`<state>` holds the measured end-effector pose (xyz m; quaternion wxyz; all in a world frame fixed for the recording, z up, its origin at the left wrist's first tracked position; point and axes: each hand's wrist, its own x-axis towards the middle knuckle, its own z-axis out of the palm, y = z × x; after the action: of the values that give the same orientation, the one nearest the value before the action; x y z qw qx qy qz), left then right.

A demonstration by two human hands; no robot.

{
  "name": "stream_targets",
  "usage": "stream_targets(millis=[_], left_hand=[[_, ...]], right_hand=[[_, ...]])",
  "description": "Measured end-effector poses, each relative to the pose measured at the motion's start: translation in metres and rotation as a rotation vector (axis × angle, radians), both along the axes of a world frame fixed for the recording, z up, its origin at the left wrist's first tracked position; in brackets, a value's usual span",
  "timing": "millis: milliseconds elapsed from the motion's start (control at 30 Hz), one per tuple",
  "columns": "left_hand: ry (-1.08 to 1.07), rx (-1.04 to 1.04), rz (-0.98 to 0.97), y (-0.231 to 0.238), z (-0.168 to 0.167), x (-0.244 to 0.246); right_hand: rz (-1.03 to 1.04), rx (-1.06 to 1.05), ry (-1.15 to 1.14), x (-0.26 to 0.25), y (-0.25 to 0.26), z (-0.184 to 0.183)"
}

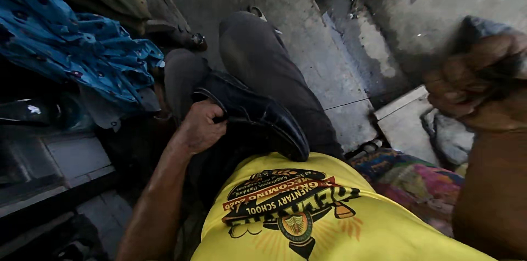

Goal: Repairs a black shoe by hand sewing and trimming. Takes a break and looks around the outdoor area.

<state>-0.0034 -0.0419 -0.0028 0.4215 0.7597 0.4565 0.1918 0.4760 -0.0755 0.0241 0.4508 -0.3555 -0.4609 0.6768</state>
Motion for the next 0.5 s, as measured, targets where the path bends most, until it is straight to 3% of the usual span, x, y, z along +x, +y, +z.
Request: stream_targets(millis=[100, 167, 333, 433, 500], left_hand=[[0.058, 0.017, 0.012, 0.0, 0.001, 0.001], [0.106, 0.046, 0.002, -0.001, 0.003, 0.001], [0.351, 0.195, 0.015, -0.001, 0.016, -0.013], [0.511, 0.215, 0.267, 0.007, 0.024, -0.058], [0.403, 0.216, 0.421, 0.007, 0.024, -0.076]], right_hand=[[-0.194, 0.112, -0.825, 0.003, 0.001, 0.001], [-0.084, 0.165, -1.052, -0.038, 0.006, 0.01], [0.221, 0.132, -0.625, -0.154, 0.004, 0.001], [0.327, 0.043, -0.553, -0.167, 0.012, -0.001], [0.369, 0.048, -0.579, -0.166, 0.016, -0.001]])
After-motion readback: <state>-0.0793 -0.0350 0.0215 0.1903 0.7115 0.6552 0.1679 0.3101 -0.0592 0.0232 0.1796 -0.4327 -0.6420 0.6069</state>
